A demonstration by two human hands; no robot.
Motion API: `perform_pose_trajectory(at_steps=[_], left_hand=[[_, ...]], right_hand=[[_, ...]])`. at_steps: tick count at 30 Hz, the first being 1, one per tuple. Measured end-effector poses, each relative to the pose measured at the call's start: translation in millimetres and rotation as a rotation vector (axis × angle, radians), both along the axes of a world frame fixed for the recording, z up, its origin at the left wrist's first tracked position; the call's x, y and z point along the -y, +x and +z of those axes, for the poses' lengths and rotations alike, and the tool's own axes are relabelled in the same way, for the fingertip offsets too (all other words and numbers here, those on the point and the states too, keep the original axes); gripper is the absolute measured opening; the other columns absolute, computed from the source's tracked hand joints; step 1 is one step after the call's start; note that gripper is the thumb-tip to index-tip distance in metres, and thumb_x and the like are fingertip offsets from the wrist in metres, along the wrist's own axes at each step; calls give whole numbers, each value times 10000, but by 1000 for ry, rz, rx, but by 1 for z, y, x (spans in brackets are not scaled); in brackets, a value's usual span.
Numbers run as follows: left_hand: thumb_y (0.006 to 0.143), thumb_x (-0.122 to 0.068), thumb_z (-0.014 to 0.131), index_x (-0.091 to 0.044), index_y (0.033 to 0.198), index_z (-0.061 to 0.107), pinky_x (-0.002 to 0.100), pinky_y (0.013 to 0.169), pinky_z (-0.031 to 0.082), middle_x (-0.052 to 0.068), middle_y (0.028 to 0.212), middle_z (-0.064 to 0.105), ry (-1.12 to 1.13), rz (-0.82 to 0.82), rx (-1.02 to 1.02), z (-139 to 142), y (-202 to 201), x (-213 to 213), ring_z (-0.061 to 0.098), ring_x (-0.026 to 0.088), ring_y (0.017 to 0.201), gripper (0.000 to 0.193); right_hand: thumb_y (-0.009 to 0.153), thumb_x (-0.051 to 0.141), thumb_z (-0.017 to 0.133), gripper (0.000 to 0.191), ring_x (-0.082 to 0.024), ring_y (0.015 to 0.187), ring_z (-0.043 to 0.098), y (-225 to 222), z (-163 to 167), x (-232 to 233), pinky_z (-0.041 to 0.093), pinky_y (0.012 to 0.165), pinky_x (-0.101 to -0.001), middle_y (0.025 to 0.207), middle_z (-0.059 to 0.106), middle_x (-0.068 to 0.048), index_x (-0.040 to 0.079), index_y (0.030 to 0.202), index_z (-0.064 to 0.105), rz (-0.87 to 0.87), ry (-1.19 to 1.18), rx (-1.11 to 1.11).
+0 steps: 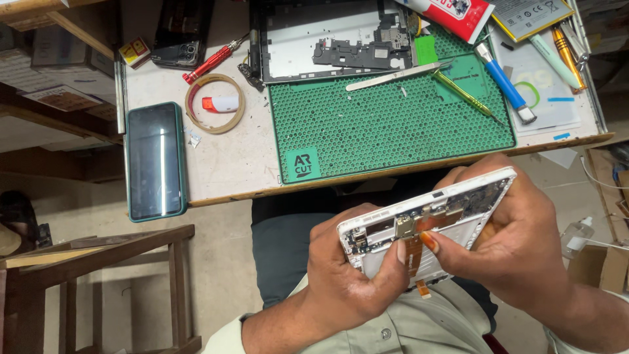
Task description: The person assembles a tablet by attaching the display assembly to the chassis, connecting the ribbon cable, and installing the battery. They use a prying tool to adjust the frame and handle the display, ribbon cable, and battery by hand.
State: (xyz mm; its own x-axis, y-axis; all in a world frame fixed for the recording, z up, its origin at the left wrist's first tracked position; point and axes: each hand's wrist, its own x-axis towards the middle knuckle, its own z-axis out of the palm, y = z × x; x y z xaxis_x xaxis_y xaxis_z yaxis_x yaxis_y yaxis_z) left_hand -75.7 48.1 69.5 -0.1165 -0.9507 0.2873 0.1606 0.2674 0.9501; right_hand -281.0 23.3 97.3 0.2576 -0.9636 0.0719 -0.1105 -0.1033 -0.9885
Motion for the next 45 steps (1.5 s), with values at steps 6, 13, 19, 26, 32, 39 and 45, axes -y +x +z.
perform_pose_trajectory(at_steps=[6,13,19,26,32,39,45], left_hand=[[928,-65,712,14,1016,689,233,631,537,66,887,704,10,-6,17,5,1,1,686,83,733,121],[908,-124,772,-12,954,682,242,637,532,25,835,712,144,2,9,8,-1,1,644,48,729,151],[919,-159,789,-19,912,665,235,602,499,11,779,691,165,-16,37,5,0,1,605,36,690,187],[957,-158,755,-16,963,661,234,636,501,15,811,686,195,-71,-11,2,3,1,593,36,730,171],[932,-130,743,-16,977,663,246,674,525,30,870,693,173,-57,21,4,2,2,632,48,773,146],[893,-117,781,-21,950,667,231,631,535,19,813,713,225,-34,14,6,-1,3,644,39,723,160],[898,-130,782,-24,941,662,231,626,541,15,800,721,226,-31,27,7,-2,3,653,33,717,166]], right_hand=[[788,31,805,458,-138,954,719,2,-1,-2,622,808,-297,1045,682,-127,17,1114,483,-27,0,-7],[781,59,811,460,-136,936,721,2,1,-3,615,799,-291,1021,698,-128,14,1114,497,-37,3,-61],[784,74,818,462,-128,924,723,1,-2,-3,617,782,-289,1022,712,-119,18,1112,497,-41,-5,-83],[783,98,831,465,-111,912,710,0,-5,-4,609,770,-288,1002,708,-102,21,1109,509,-58,38,-77],[759,87,833,448,-109,896,704,-1,-2,-2,597,763,-284,979,712,-96,20,1088,536,-60,87,-89],[757,75,829,440,-114,898,720,3,-2,-2,602,770,-284,968,728,-97,17,1083,538,-63,100,-84],[765,85,824,432,-112,902,728,1,-2,-3,620,764,-288,973,724,-90,18,1077,534,-63,72,-120]])
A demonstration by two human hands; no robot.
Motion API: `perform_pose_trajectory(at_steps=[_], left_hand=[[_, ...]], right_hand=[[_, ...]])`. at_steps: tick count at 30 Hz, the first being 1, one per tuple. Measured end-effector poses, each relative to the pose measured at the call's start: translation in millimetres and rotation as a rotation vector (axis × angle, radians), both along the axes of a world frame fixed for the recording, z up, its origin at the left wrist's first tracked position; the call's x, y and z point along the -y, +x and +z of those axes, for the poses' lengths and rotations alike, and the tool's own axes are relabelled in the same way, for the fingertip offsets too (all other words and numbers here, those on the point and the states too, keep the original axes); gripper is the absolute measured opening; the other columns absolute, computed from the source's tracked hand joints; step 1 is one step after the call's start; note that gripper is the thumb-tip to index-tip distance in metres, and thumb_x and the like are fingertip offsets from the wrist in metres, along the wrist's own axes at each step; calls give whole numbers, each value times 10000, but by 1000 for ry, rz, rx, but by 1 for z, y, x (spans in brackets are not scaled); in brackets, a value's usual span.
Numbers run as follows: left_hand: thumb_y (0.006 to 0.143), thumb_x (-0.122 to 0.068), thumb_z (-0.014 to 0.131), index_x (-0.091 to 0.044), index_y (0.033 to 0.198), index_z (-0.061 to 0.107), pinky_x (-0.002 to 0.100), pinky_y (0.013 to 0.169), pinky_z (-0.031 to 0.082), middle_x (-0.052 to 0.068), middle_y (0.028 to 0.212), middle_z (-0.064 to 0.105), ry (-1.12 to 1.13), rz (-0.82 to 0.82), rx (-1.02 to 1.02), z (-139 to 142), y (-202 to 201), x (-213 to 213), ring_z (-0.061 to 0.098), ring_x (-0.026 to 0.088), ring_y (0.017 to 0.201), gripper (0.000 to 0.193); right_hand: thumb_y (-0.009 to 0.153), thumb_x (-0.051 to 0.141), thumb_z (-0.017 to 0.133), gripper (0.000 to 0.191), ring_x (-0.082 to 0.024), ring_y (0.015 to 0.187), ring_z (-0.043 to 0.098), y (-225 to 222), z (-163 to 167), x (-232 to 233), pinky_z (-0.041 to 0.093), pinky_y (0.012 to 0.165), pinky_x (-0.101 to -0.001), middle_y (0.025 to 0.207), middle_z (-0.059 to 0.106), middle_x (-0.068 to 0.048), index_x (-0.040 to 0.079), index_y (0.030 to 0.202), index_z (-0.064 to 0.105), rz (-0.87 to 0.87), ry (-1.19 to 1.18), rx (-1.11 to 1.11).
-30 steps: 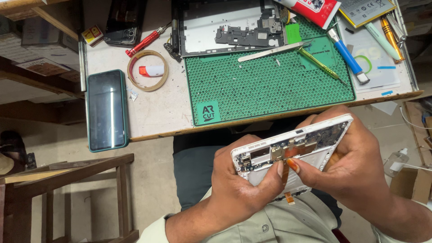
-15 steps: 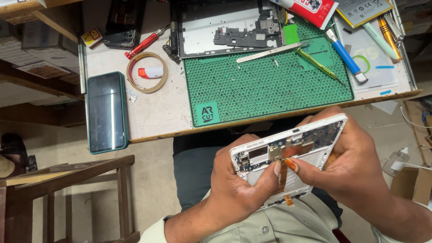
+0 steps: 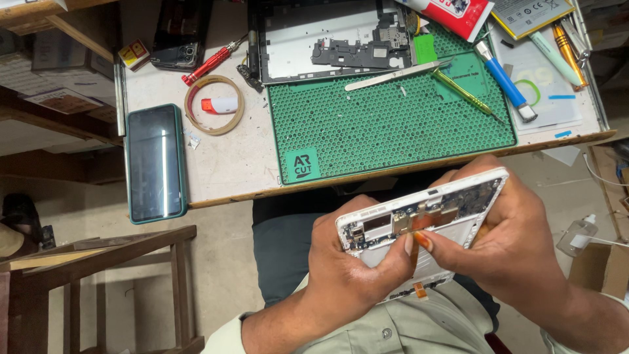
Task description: The person assembles a tablet by attaching the display assembly to the chassis, connecting the ribbon cable, and installing the battery. They use a prying tool to adjust the frame and handle the display, ribbon cable, and battery by hand.
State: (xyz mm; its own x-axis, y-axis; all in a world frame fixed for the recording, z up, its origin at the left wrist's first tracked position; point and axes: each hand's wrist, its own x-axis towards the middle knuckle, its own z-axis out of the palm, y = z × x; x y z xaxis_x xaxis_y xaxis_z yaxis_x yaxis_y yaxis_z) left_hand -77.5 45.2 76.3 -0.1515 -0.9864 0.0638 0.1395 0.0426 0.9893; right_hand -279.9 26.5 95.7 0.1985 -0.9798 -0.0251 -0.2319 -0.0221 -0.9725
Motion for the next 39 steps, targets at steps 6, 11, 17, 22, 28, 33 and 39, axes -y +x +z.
perform_pose_trajectory(at_steps=[6,11,17,22,28,33,39], left_hand=[[931,-119,735,-13,968,634,247,638,506,23,826,678,-82,-57,-18,1,6,4,609,52,732,152],[951,-116,713,-13,993,646,252,653,509,27,847,672,-89,-67,-43,-1,8,4,613,66,737,130],[934,-155,765,-18,975,674,236,650,536,36,852,727,-127,-17,19,-3,5,4,667,59,738,170],[909,-147,732,-26,1117,672,227,775,575,23,974,753,11,8,-79,-8,6,6,693,52,863,248],[966,-90,719,80,1222,642,348,809,592,138,1065,732,119,274,-399,-12,24,26,709,185,913,316],[945,-115,690,89,1373,536,388,1021,541,191,1275,659,130,465,-677,-6,44,33,671,239,1147,499],[934,-113,682,82,1419,484,428,1113,476,193,1336,615,109,444,-648,-18,42,22,609,265,1241,559]], right_hand=[[782,79,828,419,-123,886,704,-3,-1,4,594,754,-295,952,726,-104,10,1078,539,-2,62,77],[795,71,816,409,-126,958,690,-5,-1,4,594,832,-308,1021,683,-112,8,1094,544,15,98,195],[837,72,829,410,-126,960,691,-7,-7,5,592,819,-308,1031,706,-117,12,1121,540,55,19,154],[805,168,834,529,-171,979,708,-11,-5,20,613,837,-346,1046,718,-142,7,1194,513,81,93,129],[824,410,835,904,-317,1192,666,-29,-16,61,590,971,-444,1288,613,-243,-13,1463,354,253,272,565],[812,198,905,1051,-363,1186,634,-19,-51,40,567,952,-517,1379,567,-285,24,1616,251,398,398,751],[741,-68,810,944,-273,1281,595,-10,-67,25,490,1064,-462,1374,574,-233,-17,1544,318,77,348,693]])
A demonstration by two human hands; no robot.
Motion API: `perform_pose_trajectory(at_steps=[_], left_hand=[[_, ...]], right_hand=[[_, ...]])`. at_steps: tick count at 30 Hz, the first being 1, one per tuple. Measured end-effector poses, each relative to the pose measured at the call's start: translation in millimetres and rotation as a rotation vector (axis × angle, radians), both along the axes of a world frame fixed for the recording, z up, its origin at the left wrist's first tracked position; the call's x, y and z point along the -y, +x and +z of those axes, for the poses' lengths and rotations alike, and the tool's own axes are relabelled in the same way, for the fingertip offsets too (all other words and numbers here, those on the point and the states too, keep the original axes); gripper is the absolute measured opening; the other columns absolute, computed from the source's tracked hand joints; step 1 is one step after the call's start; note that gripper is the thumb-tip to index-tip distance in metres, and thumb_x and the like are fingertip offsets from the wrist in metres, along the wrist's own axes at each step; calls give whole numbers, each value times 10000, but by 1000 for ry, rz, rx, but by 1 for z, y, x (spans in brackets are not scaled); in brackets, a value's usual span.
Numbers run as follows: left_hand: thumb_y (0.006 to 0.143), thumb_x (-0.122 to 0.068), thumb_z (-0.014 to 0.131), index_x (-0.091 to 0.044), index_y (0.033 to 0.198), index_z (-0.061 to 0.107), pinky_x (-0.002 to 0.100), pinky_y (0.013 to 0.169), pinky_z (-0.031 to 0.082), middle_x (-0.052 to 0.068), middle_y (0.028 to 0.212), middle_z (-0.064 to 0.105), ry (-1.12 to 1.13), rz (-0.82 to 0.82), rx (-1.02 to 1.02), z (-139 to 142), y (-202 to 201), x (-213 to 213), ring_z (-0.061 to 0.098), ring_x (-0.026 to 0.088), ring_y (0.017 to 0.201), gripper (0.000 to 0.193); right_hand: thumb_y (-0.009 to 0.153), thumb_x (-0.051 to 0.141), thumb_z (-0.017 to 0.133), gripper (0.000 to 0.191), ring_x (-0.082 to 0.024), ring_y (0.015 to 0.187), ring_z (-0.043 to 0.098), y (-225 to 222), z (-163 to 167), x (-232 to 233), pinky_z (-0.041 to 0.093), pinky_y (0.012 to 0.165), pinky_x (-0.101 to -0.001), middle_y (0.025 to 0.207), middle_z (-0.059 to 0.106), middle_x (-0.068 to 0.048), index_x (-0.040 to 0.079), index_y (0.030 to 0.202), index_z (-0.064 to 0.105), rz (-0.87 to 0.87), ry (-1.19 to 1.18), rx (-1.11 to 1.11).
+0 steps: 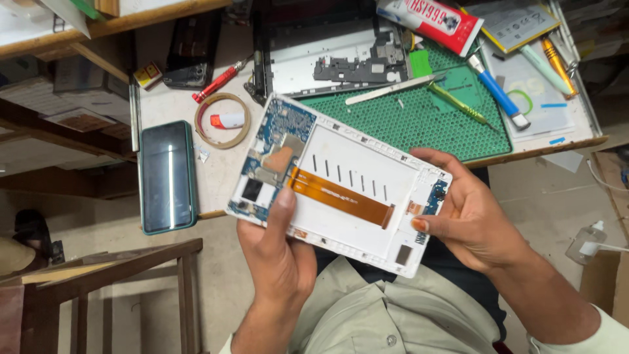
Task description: The person assembles a tablet by attaching the display assembly to the chassis, connecting the ribbon cable, and installing the battery. They use a prying tool to adjust the frame and handle the display, ribbon cable, and battery by hand.
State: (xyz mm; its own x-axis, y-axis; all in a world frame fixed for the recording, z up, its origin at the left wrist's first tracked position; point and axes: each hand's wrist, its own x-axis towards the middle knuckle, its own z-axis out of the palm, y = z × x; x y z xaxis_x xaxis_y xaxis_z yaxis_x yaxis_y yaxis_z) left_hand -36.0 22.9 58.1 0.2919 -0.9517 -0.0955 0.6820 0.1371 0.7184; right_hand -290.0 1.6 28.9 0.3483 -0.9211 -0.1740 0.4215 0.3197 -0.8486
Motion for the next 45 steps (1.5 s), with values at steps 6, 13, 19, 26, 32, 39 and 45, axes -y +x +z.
perform_pose_trajectory(at_steps=[6,13,19,26,32,39,45], left_hand=[[844,-423,774,14,1496,295,494,1163,448,180,1388,580,-139,-365,-176,-17,34,-16,571,307,1323,919],[805,-494,752,103,1546,383,433,1122,474,266,1371,628,-43,-827,380,-23,55,-25,623,330,1279,1020],[812,-392,784,33,1567,334,398,1062,527,212,1395,607,-227,-1127,225,-12,54,-3,642,281,1256,976],[873,-80,786,8,1462,467,288,1048,504,125,1313,619,-92,-773,417,-3,3,0,595,135,1205,676],[827,-110,827,-28,1323,539,260,874,575,69,1177,655,-33,-627,586,11,1,6,654,107,1037,580],[868,-145,826,-14,1245,607,249,832,595,84,1138,731,-101,-582,683,22,3,-2,705,99,980,456],[899,-141,803,-9,1249,609,259,826,617,99,1079,768,-175,-520,777,30,-2,-6,761,124,951,422]], right_hand=[[889,-101,770,790,-316,1046,715,-25,21,15,603,928,-447,1153,681,-295,-80,1588,402,-206,-87,56],[799,-100,715,513,-238,952,772,-35,49,35,663,831,-333,1072,731,-256,-153,1280,545,-16,-325,-450],[741,-9,812,525,-194,787,749,-35,83,58,613,683,-292,991,771,-197,-62,1243,671,144,-437,-800],[757,104,826,324,-114,724,710,7,83,51,539,593,-244,901,786,-93,15,1060,752,306,-448,-827],[885,97,736,223,-104,846,764,24,77,28,618,726,-241,995,792,-83,39,1098,769,203,-523,-843],[874,209,716,299,-121,877,741,18,74,12,608,746,-265,1037,801,-68,49,1123,762,164,-487,-813],[826,331,819,453,-93,918,733,16,81,7,603,751,-238,1063,776,-60,53,1175,738,199,-474,-755]])
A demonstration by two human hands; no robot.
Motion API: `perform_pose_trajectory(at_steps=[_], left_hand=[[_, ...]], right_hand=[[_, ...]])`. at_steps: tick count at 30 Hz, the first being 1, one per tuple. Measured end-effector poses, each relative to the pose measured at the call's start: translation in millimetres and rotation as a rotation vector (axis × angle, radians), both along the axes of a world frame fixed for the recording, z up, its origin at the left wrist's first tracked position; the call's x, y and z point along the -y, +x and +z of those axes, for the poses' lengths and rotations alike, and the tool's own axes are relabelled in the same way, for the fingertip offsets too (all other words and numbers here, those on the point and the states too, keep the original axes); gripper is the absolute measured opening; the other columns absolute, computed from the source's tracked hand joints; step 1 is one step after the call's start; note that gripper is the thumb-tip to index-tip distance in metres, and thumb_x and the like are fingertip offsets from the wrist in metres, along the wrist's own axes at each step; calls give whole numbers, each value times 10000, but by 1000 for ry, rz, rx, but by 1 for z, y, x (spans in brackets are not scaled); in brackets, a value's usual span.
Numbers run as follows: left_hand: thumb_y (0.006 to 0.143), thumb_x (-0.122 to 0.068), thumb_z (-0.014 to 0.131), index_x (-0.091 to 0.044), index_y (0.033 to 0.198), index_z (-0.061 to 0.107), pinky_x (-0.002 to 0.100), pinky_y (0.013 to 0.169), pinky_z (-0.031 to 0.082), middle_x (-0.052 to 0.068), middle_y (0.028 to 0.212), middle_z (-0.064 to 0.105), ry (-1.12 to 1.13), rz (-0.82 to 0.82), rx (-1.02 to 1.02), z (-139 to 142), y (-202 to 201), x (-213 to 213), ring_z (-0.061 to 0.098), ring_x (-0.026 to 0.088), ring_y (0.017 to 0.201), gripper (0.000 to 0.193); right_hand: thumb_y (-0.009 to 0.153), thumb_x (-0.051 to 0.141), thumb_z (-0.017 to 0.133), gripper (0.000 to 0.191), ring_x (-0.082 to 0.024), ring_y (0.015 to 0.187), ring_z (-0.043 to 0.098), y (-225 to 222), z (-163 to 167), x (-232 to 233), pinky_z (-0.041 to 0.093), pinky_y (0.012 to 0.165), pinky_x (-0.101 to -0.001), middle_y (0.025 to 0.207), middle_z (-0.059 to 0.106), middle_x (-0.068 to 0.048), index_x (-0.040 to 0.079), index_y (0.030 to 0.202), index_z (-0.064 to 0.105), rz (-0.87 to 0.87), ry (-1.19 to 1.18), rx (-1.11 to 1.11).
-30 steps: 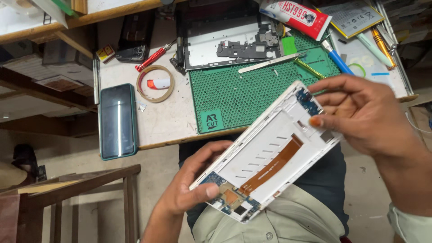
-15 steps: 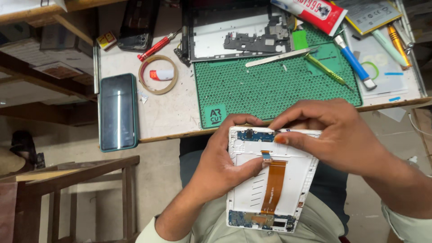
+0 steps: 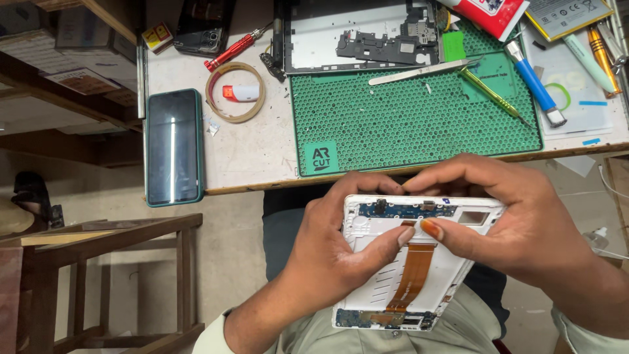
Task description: The person assembles a tablet by attaching the display assembly to the chassis, connecting the ribbon cable, and installing the battery. They use a prying tool to adjust the frame and handle the display, ribbon cable, and battery by hand.
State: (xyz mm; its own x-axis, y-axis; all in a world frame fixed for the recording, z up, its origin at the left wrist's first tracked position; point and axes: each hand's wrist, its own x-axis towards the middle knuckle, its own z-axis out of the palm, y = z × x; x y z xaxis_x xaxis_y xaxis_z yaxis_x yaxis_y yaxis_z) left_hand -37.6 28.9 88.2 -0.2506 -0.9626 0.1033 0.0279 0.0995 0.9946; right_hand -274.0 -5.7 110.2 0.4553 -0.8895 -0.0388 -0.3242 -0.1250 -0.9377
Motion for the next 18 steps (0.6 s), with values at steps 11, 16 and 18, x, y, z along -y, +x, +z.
perform_pose_trajectory(at_steps=[11,16,18], left_hand=[[898,-123,791,-5,1225,601,271,809,645,107,1077,765,4,14,38,7,-5,-4,786,151,952,397],[923,-125,782,1,1230,594,262,780,647,107,1037,772,4,-5,23,8,-5,-5,790,140,922,381],[928,-129,775,6,1223,593,257,755,644,106,1009,774,26,-14,15,8,-4,-6,787,132,895,372]], right_hand=[[797,279,869,338,-94,783,745,-3,-2,-1,593,634,-243,961,753,-48,53,1038,799,-14,-40,-126],[798,258,865,295,-85,747,747,-3,0,-2,583,600,-231,931,750,-34,63,1009,794,-16,-64,-165],[791,253,865,291,-80,719,746,-2,0,-3,581,577,-228,911,754,-28,64,1002,796,-29,-62,-181]])
